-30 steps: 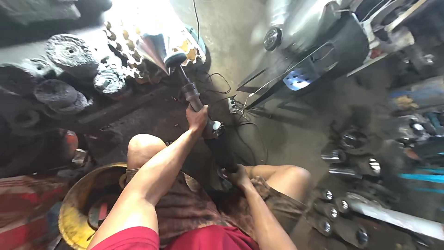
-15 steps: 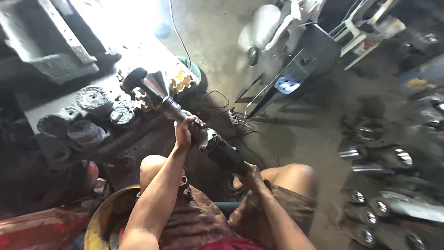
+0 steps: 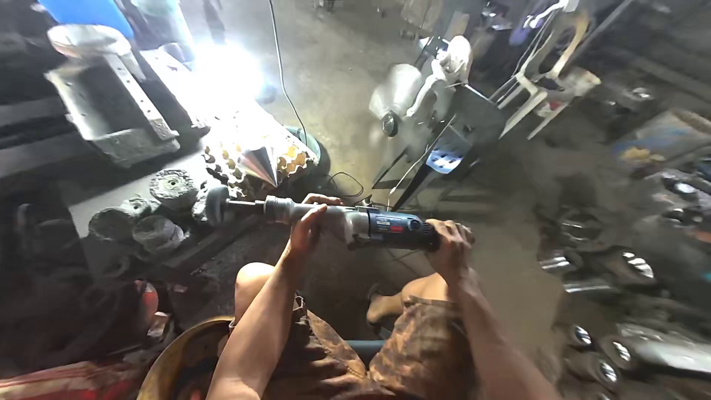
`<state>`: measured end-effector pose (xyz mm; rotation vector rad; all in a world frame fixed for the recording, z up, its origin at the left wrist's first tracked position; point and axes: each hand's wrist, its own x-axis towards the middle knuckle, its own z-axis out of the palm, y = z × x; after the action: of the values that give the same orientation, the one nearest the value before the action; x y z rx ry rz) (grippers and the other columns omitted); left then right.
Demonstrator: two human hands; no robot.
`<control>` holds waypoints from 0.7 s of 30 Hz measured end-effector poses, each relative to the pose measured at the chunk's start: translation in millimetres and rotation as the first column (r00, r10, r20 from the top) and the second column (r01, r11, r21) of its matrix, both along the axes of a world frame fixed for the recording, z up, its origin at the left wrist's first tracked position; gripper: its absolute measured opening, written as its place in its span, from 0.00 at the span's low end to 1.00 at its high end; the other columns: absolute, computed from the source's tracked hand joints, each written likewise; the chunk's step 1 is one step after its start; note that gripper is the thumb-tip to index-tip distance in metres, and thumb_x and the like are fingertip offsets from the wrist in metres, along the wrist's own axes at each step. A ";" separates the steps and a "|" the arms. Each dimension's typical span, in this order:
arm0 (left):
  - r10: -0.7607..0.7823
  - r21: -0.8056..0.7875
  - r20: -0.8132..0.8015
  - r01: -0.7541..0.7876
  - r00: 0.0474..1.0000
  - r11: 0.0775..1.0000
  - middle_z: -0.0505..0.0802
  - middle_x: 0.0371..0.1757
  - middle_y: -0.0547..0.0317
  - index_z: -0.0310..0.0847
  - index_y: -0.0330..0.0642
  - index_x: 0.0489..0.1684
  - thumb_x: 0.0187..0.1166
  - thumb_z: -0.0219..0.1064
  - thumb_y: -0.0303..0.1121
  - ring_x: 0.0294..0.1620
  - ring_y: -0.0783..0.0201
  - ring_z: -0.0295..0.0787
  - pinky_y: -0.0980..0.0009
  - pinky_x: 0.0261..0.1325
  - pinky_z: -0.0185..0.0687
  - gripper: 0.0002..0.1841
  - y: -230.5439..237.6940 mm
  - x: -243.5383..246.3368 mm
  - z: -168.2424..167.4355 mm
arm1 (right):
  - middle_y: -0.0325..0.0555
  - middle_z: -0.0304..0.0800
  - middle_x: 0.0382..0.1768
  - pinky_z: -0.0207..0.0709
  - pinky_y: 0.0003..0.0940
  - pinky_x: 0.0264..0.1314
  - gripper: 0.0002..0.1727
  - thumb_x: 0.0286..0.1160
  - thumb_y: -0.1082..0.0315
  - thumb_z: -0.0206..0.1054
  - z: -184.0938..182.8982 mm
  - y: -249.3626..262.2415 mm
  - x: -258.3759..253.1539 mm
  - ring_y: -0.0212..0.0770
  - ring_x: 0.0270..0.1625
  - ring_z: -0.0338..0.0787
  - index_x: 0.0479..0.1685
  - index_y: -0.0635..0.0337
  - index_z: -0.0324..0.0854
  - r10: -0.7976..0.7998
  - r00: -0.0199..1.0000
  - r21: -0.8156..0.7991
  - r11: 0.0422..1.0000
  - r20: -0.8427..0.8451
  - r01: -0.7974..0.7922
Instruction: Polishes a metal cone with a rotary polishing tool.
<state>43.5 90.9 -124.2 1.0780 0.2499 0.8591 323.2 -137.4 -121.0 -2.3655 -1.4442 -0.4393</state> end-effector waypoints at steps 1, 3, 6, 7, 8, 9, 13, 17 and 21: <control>-0.012 0.010 -0.025 0.012 1.000 1.000 0.93 0.63 0.50 0.85 0.46 0.63 0.86 0.56 0.41 0.57 0.60 0.91 0.64 0.56 0.88 0.17 -1.2 2.1 0.4 | 0.55 0.93 0.56 0.72 0.66 0.74 0.30 0.53 0.62 0.80 5.1 -2.2 5.6 0.62 0.63 0.88 0.64 0.50 0.88 0.001 1.000 0.004 1.000 0.022 -0.001; -0.032 -0.010 -0.032 0.032 0.999 0.999 0.92 0.63 0.48 0.85 0.44 0.65 0.86 0.57 0.41 0.56 0.59 0.91 0.64 0.56 0.88 0.18 -6.0 6.5 1.6 | 0.54 0.93 0.54 0.73 0.66 0.74 0.26 0.56 0.61 0.77 13.1 -14.5 6.1 0.61 0.61 0.89 0.61 0.50 0.89 -0.003 0.999 -0.001 1.000 0.037 0.003; -0.034 -0.058 -0.035 0.032 0.999 0.998 0.93 0.58 0.47 0.88 0.40 0.61 0.86 0.60 0.40 0.53 0.58 0.91 0.63 0.54 0.88 0.17 -14.5 11.2 19.4 | 0.55 0.94 0.54 0.76 0.67 0.69 0.24 0.60 0.59 0.76 27.3 -43.1 -5.9 0.61 0.60 0.91 0.61 0.53 0.89 0.014 0.998 -0.062 0.998 -0.058 -0.018; -0.036 -0.072 -0.063 0.031 0.997 0.997 0.94 0.56 0.47 0.88 0.40 0.61 0.87 0.59 0.40 0.52 0.59 0.91 0.63 0.54 0.89 0.17 -18.5 9.0 26.6 | 0.55 0.95 0.52 0.79 0.68 0.64 0.25 0.60 0.57 0.76 30.0 -54.5 -10.6 0.61 0.58 0.92 0.60 0.55 0.89 0.036 0.993 -0.077 0.996 -0.109 -0.044; -0.029 -0.088 -0.096 0.020 0.995 0.996 0.94 0.53 0.49 0.88 0.40 0.58 0.88 0.60 0.40 0.50 0.59 0.92 0.63 0.53 0.89 0.16 -23.7 6.0 33.5 | 0.54 0.95 0.50 0.81 0.68 0.58 0.27 0.58 0.55 0.76 32.8 -65.2 -14.5 0.61 0.55 0.93 0.59 0.57 0.89 0.061 0.985 -0.085 0.993 -0.164 -0.076; -0.014 -0.110 -0.133 -0.001 0.991 0.994 0.95 0.50 0.50 0.88 0.40 0.56 0.88 0.60 0.39 0.48 0.60 0.92 0.63 0.53 0.89 0.15 -29.9 1.7 39.8 | 0.53 0.96 0.47 0.84 0.68 0.53 0.29 0.56 0.52 0.78 35.2 -75.2 -18.8 0.60 0.50 0.95 0.58 0.58 0.89 0.078 0.972 -0.091 0.991 -0.220 -0.100; 0.096 -0.297 -0.297 -0.188 0.950 0.936 0.95 0.49 0.43 0.83 0.31 0.59 0.87 0.65 0.33 0.50 0.53 0.95 0.56 0.57 0.92 0.14 -66.3 -31.4 58.1 | 0.50 0.96 0.36 0.87 0.65 0.39 0.31 0.52 0.47 0.81 41.5 -108.3 -45.0 0.55 0.38 0.96 0.56 0.55 0.88 0.085 0.925 -0.182 0.970 -0.371 -0.162; 0.248 -0.297 -0.408 -0.384 0.879 0.874 0.95 0.48 0.39 0.78 0.29 0.63 0.80 0.73 0.32 0.48 0.49 0.96 0.52 0.54 0.95 0.20 -107.2 -65.2 57.8 | 0.50 0.96 0.40 0.89 0.61 0.49 0.28 0.60 0.45 0.79 39.3 -133.0 -71.1 0.52 0.45 0.97 0.53 0.55 0.90 0.110 0.863 -0.276 0.921 -0.492 -0.275; 0.350 -0.162 -0.588 -0.530 0.729 0.832 0.96 0.45 0.48 0.84 0.34 0.58 0.76 0.75 0.38 0.46 0.58 0.96 0.61 0.52 0.93 0.19 -144.1 -91.7 49.7 | 0.55 0.94 0.52 0.87 0.62 0.55 0.28 0.61 0.53 0.80 41.9 -152.6 -89.9 0.56 0.53 0.95 0.59 0.60 0.89 0.115 0.791 -0.334 0.863 -0.601 -0.379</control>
<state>-48.2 -53.2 -74.5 0.9374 1.1380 0.8823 233.3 -290.1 -79.2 -2.2547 -1.6317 0.6914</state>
